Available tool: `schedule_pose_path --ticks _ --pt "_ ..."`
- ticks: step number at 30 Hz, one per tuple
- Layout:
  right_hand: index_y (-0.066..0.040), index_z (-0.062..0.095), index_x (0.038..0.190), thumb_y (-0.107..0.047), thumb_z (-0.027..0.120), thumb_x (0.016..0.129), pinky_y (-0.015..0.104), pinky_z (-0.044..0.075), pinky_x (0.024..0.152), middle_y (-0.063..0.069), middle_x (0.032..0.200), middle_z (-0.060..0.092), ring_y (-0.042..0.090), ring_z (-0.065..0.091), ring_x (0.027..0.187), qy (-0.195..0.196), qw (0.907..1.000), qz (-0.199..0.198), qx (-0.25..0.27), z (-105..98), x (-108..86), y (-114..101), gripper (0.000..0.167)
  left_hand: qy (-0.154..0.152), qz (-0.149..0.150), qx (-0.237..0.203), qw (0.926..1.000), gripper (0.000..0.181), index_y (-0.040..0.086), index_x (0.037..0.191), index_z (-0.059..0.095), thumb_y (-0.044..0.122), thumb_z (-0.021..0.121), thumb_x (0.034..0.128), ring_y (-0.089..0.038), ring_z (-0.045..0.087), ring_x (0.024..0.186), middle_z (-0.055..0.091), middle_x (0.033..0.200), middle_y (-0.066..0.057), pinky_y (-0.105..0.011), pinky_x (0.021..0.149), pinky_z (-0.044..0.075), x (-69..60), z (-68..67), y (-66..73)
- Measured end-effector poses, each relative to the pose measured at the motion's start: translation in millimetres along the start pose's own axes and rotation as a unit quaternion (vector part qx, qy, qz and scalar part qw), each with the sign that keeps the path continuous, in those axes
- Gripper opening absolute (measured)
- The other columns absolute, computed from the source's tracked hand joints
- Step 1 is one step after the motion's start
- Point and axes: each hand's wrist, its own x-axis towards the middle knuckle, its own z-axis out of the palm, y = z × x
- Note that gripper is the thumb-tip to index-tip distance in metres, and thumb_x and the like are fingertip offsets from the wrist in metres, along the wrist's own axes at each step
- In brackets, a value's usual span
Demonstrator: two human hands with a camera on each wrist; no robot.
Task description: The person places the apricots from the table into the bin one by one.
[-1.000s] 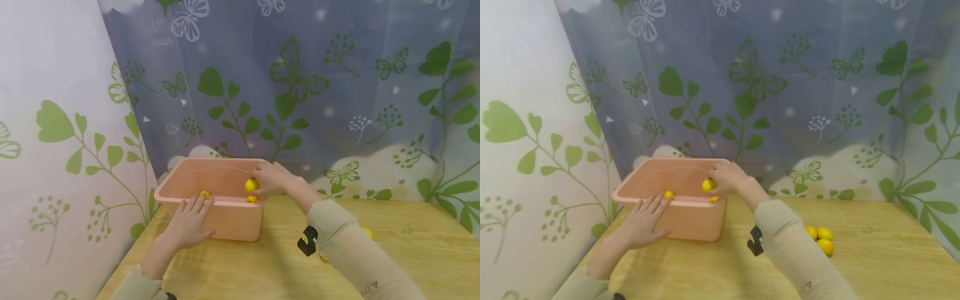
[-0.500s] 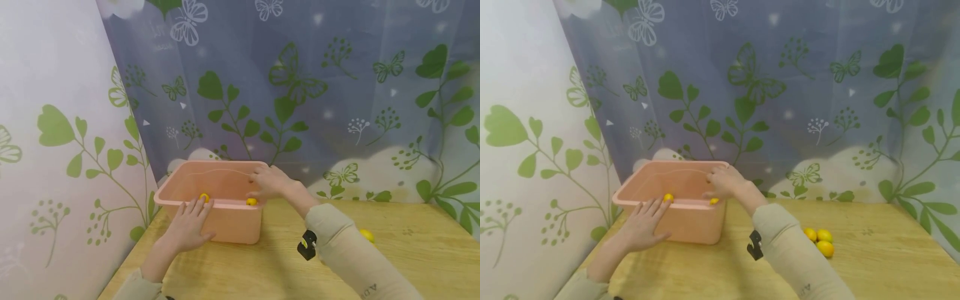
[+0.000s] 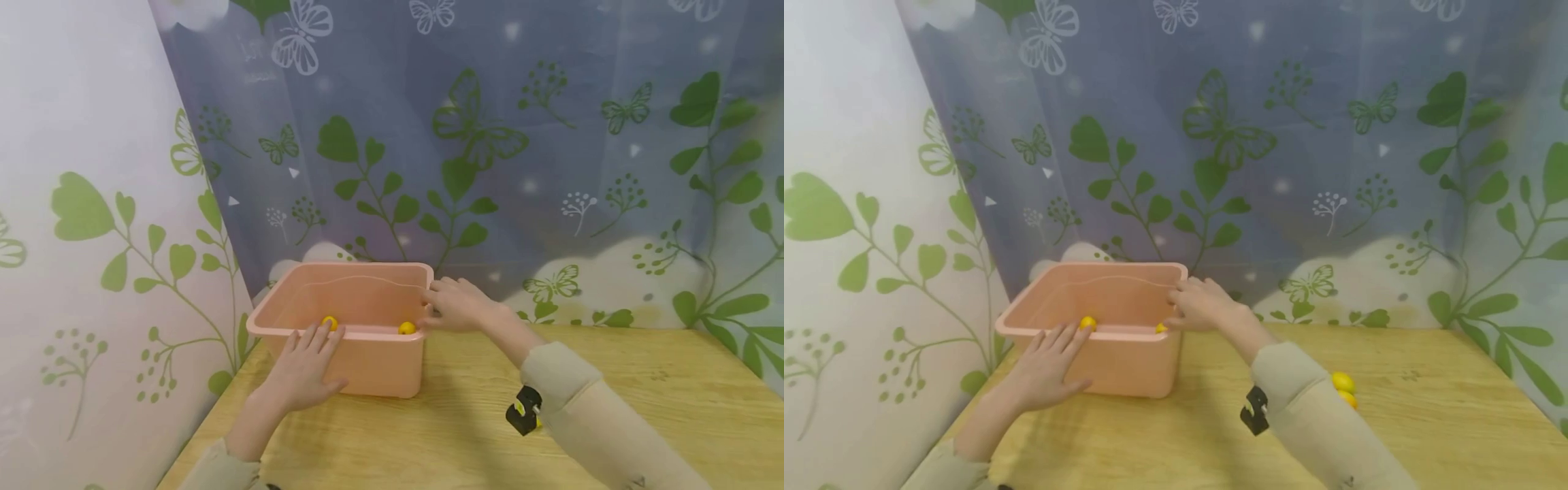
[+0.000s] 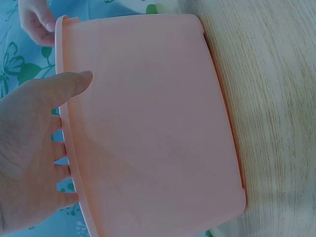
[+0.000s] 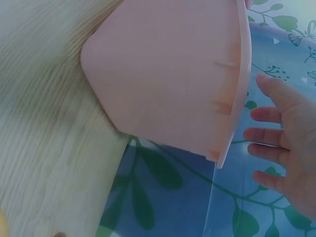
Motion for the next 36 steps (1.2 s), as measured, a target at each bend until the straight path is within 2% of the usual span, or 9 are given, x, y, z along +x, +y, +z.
schedule_pose_path --ticks 5,11,23,36 --pt "-0.015 0.066 0.105 -0.043 0.060 0.088 0.039 0.044 0.075 0.000 0.096 0.058 0.020 0.052 0.090 0.016 0.9998 -0.001 0.008 3.4 -17.3 7.4 0.033 0.003 0.004 -0.005 1.0000 0.083 0.001 0.146 0.023 0.044 0.061 0.0858 -0.042 0.020 0.134 0.022 0.148 -0.024 -0.061 0.105 0.015 -0.2 0.1 0.8" --pt "-0.013 0.065 0.107 -0.041 0.059 0.089 0.042 0.044 0.080 0.002 0.100 0.059 0.023 0.053 0.096 0.019 0.9997 -0.003 0.012 9.5 -38.2 16.2 0.033 0.004 0.000 -0.005 1.0000 0.083 0.002 0.146 0.023 0.046 0.060 0.0855 -0.042 0.021 0.134 0.021 0.148 -0.024 -0.061 0.105 0.015 -0.8 1.3 -0.5" --pt "-0.009 0.065 0.104 -0.038 0.061 0.088 0.044 0.047 0.078 0.004 0.095 0.060 0.024 0.056 0.091 0.055 0.9978 -0.024 -0.027 39.7 -80.6 35.3 0.033 0.014 0.003 -0.002 0.9999 0.084 0.002 0.146 0.025 0.045 0.062 0.0843 -0.043 0.023 0.133 0.024 0.147 -0.024 -0.061 0.105 0.015 -1.4 1.8 -1.2" --pt "-0.008 0.064 0.107 -0.038 0.064 0.085 0.048 0.045 0.083 0.004 0.099 0.060 0.025 0.057 0.095 0.063 0.9976 -0.024 -0.019 69.0 -121.2 45.8 0.037 0.015 0.005 -0.004 0.9999 0.082 0.002 0.145 0.025 0.043 0.062 0.0846 -0.043 0.023 0.133 0.024 0.147 -0.024 -0.061 0.105 0.016 -1.0 1.1 -0.3"
